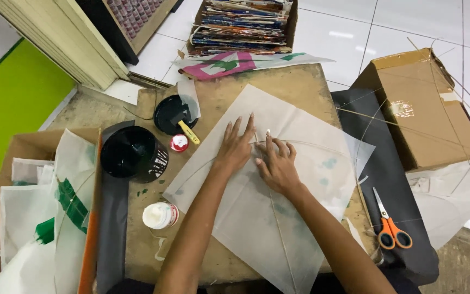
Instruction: Assembling a kite by gluing bamboo sticks to paper and trimming the edges with scissors
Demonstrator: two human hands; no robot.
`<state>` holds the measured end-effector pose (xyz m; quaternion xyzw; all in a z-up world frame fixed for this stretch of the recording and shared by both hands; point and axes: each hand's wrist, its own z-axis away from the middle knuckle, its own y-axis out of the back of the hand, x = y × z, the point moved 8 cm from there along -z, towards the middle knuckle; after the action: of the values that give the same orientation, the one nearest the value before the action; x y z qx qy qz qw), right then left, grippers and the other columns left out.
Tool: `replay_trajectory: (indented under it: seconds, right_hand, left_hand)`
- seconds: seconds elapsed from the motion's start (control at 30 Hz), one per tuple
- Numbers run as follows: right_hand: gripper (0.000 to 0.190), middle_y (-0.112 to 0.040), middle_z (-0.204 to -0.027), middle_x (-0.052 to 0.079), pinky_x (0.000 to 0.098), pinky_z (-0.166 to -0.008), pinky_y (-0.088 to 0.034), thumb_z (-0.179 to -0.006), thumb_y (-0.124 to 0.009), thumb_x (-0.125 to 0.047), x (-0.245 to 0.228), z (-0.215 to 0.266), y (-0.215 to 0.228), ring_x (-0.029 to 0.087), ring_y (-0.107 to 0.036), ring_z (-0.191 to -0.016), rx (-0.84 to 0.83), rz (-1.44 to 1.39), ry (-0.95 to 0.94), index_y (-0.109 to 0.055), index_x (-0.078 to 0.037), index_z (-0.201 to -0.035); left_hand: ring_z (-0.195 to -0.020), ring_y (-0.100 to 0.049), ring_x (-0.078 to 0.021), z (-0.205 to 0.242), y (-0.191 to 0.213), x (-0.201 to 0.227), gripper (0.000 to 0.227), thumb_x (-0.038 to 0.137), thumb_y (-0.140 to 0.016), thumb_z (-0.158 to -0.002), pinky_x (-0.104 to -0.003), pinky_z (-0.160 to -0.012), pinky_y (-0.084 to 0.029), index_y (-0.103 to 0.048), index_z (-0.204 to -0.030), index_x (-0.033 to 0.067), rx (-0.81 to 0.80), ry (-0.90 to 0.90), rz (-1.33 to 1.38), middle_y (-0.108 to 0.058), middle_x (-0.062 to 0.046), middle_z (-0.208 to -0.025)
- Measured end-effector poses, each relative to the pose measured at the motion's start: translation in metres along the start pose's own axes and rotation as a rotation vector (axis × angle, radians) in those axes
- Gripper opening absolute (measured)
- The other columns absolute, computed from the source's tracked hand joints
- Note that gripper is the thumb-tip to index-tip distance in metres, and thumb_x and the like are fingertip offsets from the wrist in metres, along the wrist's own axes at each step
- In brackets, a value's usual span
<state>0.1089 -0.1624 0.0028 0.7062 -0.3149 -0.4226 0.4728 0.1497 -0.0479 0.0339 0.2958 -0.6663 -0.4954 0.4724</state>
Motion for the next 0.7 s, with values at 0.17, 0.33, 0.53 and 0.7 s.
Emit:
replay_trajectory:
  seconds: [0.17, 0.33, 0.53, 0.7]
  right_hand:
    - [0.074, -0.065, -0.133, 0.002, 0.0583, -0.116, -0.012, -0.107, -0.030, -0.053, 0.001, 0.001, 0.000, 0.025, -0.038, -0.140, 0.072, -0.003, 0.009, -0.018, -0.006, -0.162]
    - [0.072, -0.068, -0.127, 0.005, 0.0586, -0.115, -0.013, -0.107, -0.036, -0.048, 0.005, -0.012, 0.008, 0.026, -0.044, -0.136, 0.126, -0.046, 0.003, -0.021, -0.005, -0.162]
    - [0.066, -0.068, -0.127, 0.001, 0.0577, -0.113, -0.016, -0.107, -0.037, -0.044, 0.010, -0.022, 0.006, 0.024, -0.042, -0.140, 0.168, 0.014, 0.055, -0.026, -0.009, -0.162]
    - [0.062, -0.073, -0.113, 0.000, 0.0608, -0.112, -0.016, -0.105, -0.034, -0.048, 0.006, -0.022, 0.000, 0.022, -0.042, -0.143, 0.167, 0.217, 0.104, -0.037, -0.017, -0.158]
  left_hand:
    - [-0.149, -0.033, -0.0391, -0.003, 0.005, -0.001, 0.075, 0.005, -0.047, -0.092, -0.062, -0.124, -0.016, -0.021, -0.163, 0.0077, 0.048, -0.001, -0.033, -0.064, -0.009, -0.141]
    - [-0.150, -0.031, -0.0393, -0.007, -0.008, -0.013, 0.082, 0.006, -0.049, -0.094, -0.064, -0.124, -0.012, -0.008, -0.164, 0.0073, -0.001, 0.027, 0.024, -0.065, -0.005, -0.140]
    - [-0.150, -0.032, -0.0380, -0.011, -0.013, -0.023, 0.083, 0.006, -0.044, -0.093, -0.064, -0.124, -0.013, -0.003, -0.165, 0.0065, -0.012, 0.043, 0.089, -0.065, 0.001, -0.141]
    - [-0.148, -0.036, -0.0353, -0.016, -0.019, -0.033, 0.084, 0.006, -0.045, -0.092, -0.065, -0.123, -0.015, -0.005, -0.165, 0.0076, 0.009, 0.026, 0.061, -0.068, 0.004, -0.136]
